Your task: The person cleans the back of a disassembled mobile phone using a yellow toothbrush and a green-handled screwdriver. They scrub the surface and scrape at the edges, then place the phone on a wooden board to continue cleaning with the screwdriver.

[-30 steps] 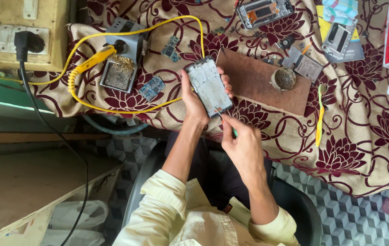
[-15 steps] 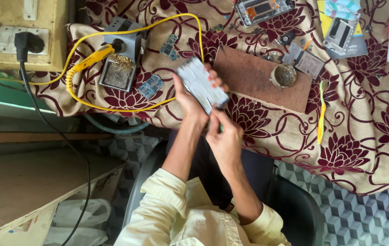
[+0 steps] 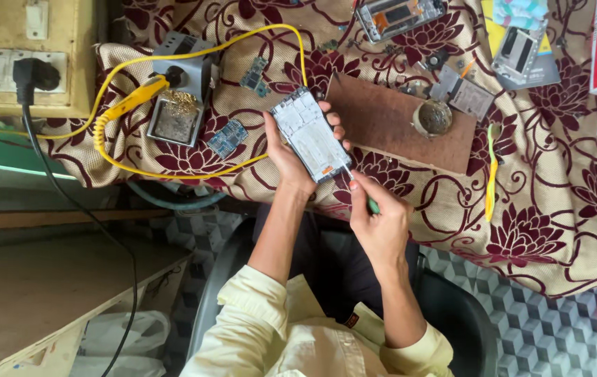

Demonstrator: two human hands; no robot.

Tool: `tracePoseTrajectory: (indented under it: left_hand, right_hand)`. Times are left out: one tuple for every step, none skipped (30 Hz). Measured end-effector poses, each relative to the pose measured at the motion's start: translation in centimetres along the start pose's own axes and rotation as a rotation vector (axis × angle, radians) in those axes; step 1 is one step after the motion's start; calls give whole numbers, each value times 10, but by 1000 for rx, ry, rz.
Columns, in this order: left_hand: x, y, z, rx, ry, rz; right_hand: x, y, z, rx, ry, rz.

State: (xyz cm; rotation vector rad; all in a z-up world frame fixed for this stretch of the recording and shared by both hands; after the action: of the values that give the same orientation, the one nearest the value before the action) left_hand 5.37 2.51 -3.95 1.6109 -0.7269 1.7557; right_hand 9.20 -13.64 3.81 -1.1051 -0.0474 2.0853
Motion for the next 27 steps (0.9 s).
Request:
tracePoseTrajectory:
  left_hand:
    - [-2, -1, 1, -7, -7, -7]
    - [-3, -2, 2, -14, -18, -12]
    - [-5, -2, 3, -20, -28, -18]
    - [-7, -3, 3, -27, -28, -8]
    - [-9, -4, 2, -33, -28, 1]
    - [-12, -6, 4, -47, -27, 13]
    - [-15, -7, 4, -36, -71, 2]
    - [-17, -9, 4, -33, -115, -4]
    - [-19, -10, 5, -29, -159, -10]
    - [-21, -12, 6, -20, -199, -40]
    - [-22, -13, 6, -11, -239, -69]
    - [-22, -11, 6, 0, -279, -100]
    - [-21, -7, 6, 4, -382, -138]
    - [-18, -4, 5, 12, -484, -171]
    - [-14, 0, 4, 21, -586, -203]
    - [-8, 6, 2, 40, -716, -212]
    - [0, 12, -2, 60, -845, -218]
    - [6, 18, -4, 81, -973, -234]
    - [15, 19, -5, 107, -1110, -190]
    - [22, 24, -5, 134, -1245, -157]
    - [29, 28, -3, 162, -1379, -120]
    - [36, 31, -2, 225, -1623, -97]
    - [44, 31, 0, 287, -1868, -69]
    - [53, 25, 2, 363, -2114, -32]
    - [61, 22, 5, 448, -2191, 55]
    - [68, 20, 8, 534, -2264, 143]
    - [73, 18, 11, 622, -2331, 236]
  right_hand:
    - [0, -3, -4, 49, -43, -9]
    - [1, -6, -8, 97, -89, -18]
    - [3, -10, -12, 145, -135, -27]
    - [7, -14, -15, 165, -155, 2]
    - [12, -18, -20, 186, -175, 33]
    - [17, -22, -25, 208, -192, 57]
    - [25, -24, -33, 285, -291, 118]
    - [33, -26, -40, 361, -389, 172]
    - [41, -26, -47, 435, -489, 225]
    - [41, -26, -55, 507, -545, 162]
    - [43, -27, -62, 578, -603, 97]
    - [43, -24, -68, 648, -660, 33]
    - [41, -22, -72, 673, -682, -43]
    - [37, -20, -74, 693, -704, -119]
    - [34, -20, -76, 713, -726, -195]
    - [32, -21, -76, 716, -753, -245]
    - [31, -24, -76, 719, -781, -295]
    - [31, -22, -76, 730, -806, -339]
    - [31, -25, -72, 657, -738, -306]
    - [32, -22, -69, 593, -667, -261]
    - [32, -17, -66, 530, -596, -216]
    - [30, -14, -61, 394, -472, -165]
    - [25, -10, -58, 258, -349, -110]
    - [21, -12, -56, 113, -231, -56]
    - [10, -11, -68, 190, -262, -73]
    - [-6, -8, -83, 266, -291, -89]
    - [-26, -6, -105, 422, -215, -138]
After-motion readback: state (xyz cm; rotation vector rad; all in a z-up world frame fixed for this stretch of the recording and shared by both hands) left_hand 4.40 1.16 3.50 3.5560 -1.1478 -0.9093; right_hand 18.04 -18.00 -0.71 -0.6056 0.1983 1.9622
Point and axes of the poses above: each hand's wrist, its own y-axis away from the middle knuckle, its own x-axis out of the palm, z = x × y, the point moved 5 cm from there along -y, towards the middle knuckle, and after that the axes turned 11 degrees about y, right-handed, at the moved point
